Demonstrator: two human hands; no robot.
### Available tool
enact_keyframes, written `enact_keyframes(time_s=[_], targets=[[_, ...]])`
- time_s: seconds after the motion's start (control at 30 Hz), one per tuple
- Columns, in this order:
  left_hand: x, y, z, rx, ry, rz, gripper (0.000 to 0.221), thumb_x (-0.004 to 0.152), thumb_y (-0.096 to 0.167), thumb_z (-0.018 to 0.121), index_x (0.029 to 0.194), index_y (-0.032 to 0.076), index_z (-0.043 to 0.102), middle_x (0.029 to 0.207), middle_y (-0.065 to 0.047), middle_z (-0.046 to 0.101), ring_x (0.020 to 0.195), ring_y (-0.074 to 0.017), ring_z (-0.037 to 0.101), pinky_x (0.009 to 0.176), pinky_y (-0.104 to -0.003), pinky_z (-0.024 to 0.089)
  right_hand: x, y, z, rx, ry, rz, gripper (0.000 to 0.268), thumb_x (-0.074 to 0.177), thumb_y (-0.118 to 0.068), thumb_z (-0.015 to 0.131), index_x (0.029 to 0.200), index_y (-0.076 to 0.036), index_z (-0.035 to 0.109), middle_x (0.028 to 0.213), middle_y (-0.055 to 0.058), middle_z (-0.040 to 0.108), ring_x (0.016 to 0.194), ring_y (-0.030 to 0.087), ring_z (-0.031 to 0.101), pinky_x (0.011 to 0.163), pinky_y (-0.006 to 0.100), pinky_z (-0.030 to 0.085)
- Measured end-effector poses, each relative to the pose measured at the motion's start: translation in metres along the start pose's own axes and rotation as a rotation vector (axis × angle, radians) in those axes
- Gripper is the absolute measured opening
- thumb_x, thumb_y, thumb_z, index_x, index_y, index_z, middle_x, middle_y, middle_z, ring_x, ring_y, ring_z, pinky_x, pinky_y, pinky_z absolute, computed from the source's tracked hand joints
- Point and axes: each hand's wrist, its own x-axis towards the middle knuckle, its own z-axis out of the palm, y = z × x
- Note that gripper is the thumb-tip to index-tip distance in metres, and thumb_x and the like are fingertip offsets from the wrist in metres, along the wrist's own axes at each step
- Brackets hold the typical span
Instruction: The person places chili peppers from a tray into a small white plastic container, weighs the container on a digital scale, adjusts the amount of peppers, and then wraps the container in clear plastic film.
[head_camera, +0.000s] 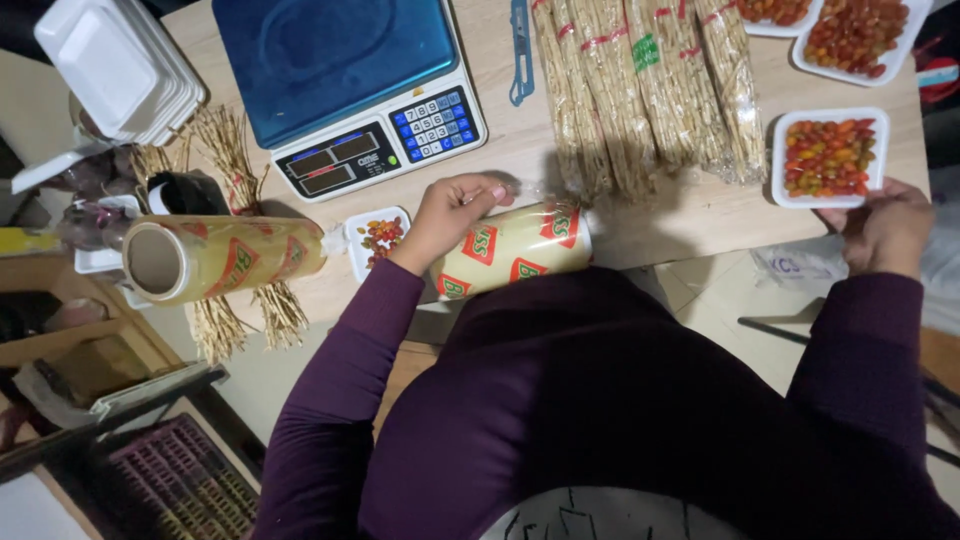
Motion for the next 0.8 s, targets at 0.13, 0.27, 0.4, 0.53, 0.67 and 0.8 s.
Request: enact_keyframes(time_s=[0.13,0.27,0.4,0.53,0.67,0.8], targets=[[0.007,-0.007,-0.013,-0.085,-0.015,0.016,0.022,0.102,0.02,0.064,0.113,0.003,0.074,0.104,-0.009,0.079,0.098,-0.0144,0.075,0.092,-0.027,0.059,0.012,0.0,-0.025,0.03,-0.035,-0.07,0.034,0.098,0.0,0.039,0.111,-0.025,0.058,0.12,0.005,0.081,0.098,0.02,0.092,0.067,0.044,0.083],[0.012,0.002,-0.033,-0.11,0.01,0.083,0.017,0.104,0.015,0.061,0.107,0.007,0.075,0.108,-0.009,0.078,0.099,-0.0154,0.075,0.098,-0.031,0.06,-0.002,-0.005,-0.043,0.007,-0.129,-0.07,0.031,0.102,-0.034,0.048,0.128,-0.034,0.066,0.132,-0.012,0.084,0.111,0.005,0.091,0.083,0.022,0.084],[0.016,-0.005,-0.057,0.028,0.075,0.068,0.019,0.103,0.024,0.063,0.104,0.013,0.077,0.101,-0.002,0.08,0.099,-0.0128,0.075,0.099,-0.031,0.056,-0.078,-0.011,-0.019,-0.098,-0.4,-0.128,0.033,0.104,-0.038,0.054,0.134,-0.029,0.062,0.127,-0.012,0.077,0.104,-0.001,0.08,0.074,0.01,0.072],[0.013,-0.003,-0.062,-0.01,0.173,-0.033,0.02,0.1,0.023,0.062,0.104,0.012,0.078,0.096,-0.003,0.082,0.097,-0.0136,0.075,0.1,-0.032,0.054,-0.224,-0.027,0.049,-0.126,-0.474,-0.137,0.023,0.099,-0.002,0.051,0.111,-0.021,0.059,0.097,0.002,0.067,0.075,0.013,0.069,0.067,0.036,0.071],[0.002,0.006,-0.051,-0.067,0.168,-0.127,0.019,0.1,0.023,0.062,0.109,0.013,0.075,0.101,-0.006,0.082,0.098,-0.0139,0.079,0.098,-0.031,0.058,-0.319,-0.012,0.101,-0.217,-0.635,-0.046,0.017,0.107,-0.005,0.049,0.117,-0.013,0.06,0.102,0.007,0.073,0.08,0.019,0.076,0.069,0.03,0.069],[-0.002,0.007,-0.041,-0.292,0.216,-0.13,0.015,0.099,0.015,0.064,0.105,0.007,0.076,0.095,-0.009,0.081,0.087,-0.0202,0.08,0.089,-0.031,0.061,-0.339,0.048,0.14,-0.231,-0.85,-0.066,0.018,0.098,-0.001,0.056,0.115,-0.006,0.06,0.107,0.014,0.068,0.085,0.027,0.07,0.063,0.036,0.06]])
